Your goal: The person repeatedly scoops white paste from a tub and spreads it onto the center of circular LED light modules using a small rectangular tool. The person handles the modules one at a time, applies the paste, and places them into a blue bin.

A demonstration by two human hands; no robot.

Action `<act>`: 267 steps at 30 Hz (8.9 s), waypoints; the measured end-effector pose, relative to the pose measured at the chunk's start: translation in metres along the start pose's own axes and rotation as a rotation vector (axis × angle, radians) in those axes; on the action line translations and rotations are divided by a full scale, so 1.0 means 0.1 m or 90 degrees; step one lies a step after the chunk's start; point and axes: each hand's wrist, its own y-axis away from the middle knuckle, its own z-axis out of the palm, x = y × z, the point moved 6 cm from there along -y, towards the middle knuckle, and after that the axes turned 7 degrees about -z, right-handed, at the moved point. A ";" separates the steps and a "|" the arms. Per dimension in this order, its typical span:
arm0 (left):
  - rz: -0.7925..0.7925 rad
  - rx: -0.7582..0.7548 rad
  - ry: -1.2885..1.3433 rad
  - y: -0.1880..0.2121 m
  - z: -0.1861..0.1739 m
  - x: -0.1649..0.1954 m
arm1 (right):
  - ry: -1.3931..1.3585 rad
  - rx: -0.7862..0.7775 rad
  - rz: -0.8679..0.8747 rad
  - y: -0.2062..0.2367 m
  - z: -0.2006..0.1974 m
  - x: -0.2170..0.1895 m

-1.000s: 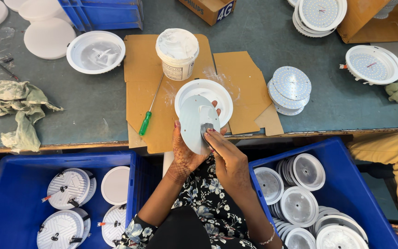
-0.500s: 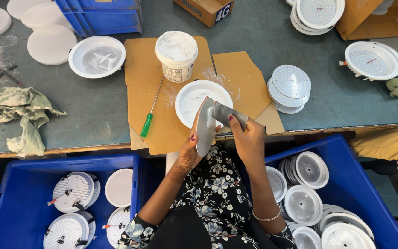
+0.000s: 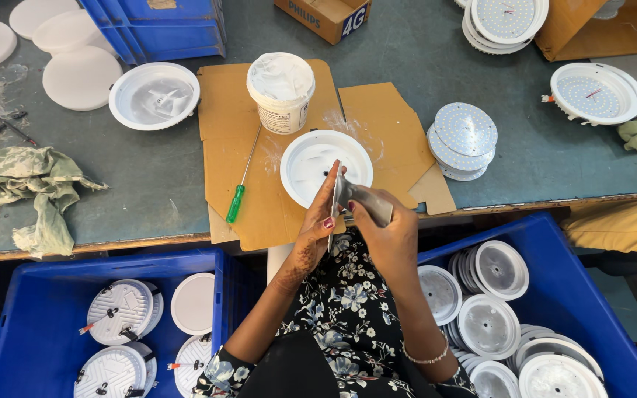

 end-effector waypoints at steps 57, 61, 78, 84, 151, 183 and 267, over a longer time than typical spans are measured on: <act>-0.248 -0.004 0.679 -0.13 0.10 -0.14 | 0.178 -0.028 -0.318 0.22 0.11 -0.48; -0.294 -0.015 0.742 -0.13 0.14 -0.18 | 0.150 -0.070 -0.332 0.05 0.06 -0.42; -0.246 0.007 0.734 -0.13 0.08 -0.03 | 0.143 -0.212 -0.400 0.16 -0.04 -0.28; -0.263 0.031 0.741 -0.13 0.02 -0.13 | 0.128 -0.209 -0.406 -0.04 0.10 -0.30; 0.157 0.049 0.166 -0.13 0.14 0.02 | 0.224 -0.005 0.052 -0.15 -0.09 0.34; 0.029 0.019 0.133 -0.07 0.07 -0.22 | 0.162 -0.006 0.016 -0.27 -0.11 -0.06; -0.068 0.127 -1.025 -0.86 -0.55 -0.24 | -0.091 0.440 -0.054 -0.56 -2.33 2.42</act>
